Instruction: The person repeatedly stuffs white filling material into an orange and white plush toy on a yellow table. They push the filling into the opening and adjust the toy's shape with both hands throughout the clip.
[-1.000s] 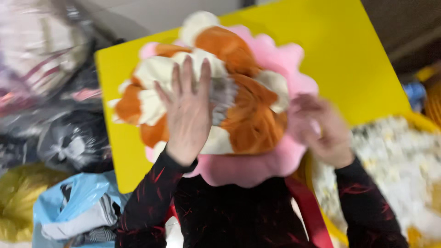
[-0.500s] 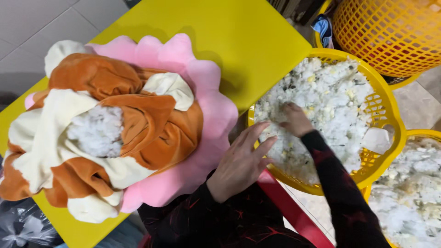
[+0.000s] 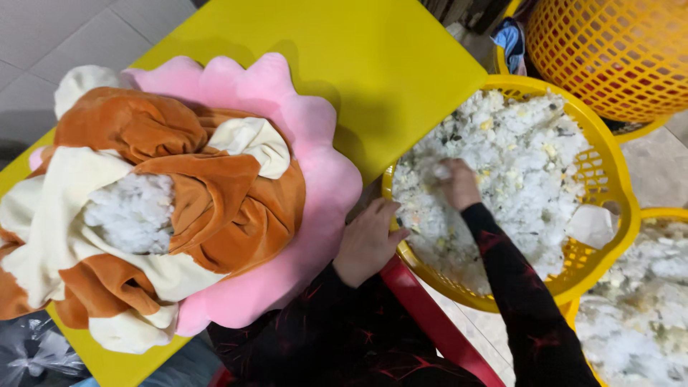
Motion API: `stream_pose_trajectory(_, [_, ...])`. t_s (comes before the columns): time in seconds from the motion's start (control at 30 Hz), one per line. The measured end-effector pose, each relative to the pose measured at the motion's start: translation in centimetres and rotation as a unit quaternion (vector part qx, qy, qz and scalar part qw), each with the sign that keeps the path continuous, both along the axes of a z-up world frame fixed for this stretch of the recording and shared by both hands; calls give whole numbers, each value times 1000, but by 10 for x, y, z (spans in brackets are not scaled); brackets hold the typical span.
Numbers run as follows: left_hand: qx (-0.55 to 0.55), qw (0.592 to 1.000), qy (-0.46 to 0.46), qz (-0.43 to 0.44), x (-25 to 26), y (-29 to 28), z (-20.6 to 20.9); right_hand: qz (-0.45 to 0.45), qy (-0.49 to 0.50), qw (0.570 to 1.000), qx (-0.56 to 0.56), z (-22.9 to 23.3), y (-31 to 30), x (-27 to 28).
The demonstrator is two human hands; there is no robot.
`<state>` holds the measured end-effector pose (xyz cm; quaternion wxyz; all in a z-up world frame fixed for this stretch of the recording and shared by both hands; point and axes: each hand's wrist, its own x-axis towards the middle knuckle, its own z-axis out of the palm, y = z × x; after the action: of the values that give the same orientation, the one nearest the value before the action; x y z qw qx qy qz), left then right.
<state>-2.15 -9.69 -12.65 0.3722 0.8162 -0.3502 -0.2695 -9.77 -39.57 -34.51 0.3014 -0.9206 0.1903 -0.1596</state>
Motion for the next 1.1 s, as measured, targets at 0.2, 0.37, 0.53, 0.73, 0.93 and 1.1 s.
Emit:
stream_pose_trajectory(0.2, [-126, 990, 54, -23, -6, -42, -27, -142, -4, 876, 461, 121, 1, -66])
stream_pose_trajectory(0.37, [-290, 948, 123, 39, -9, -49, -5, -9, 29, 879, 476, 219, 31, -45])
stream_pose_trajectory(0.53, [-437, 815, 341, 166, 21, 3, 40, 122, -86, 866, 477, 298, 102, 19])
stream_pose_trajectory(0.73, [-596, 722, 52, 348, 39, 149, 100, 283, -251, 704, 601, 342, 239, 120])
stream_pose_trajectory(0.93, [-518, 711, -144, 453, 69, 268, 137, 458, -254, 755, 394, 337, 359, 202])
stream_pose_trajectory(1.1, [-183, 873, -224, 392, 84, 285, 134, 512, -219, 810, -186, 345, 363, 211])
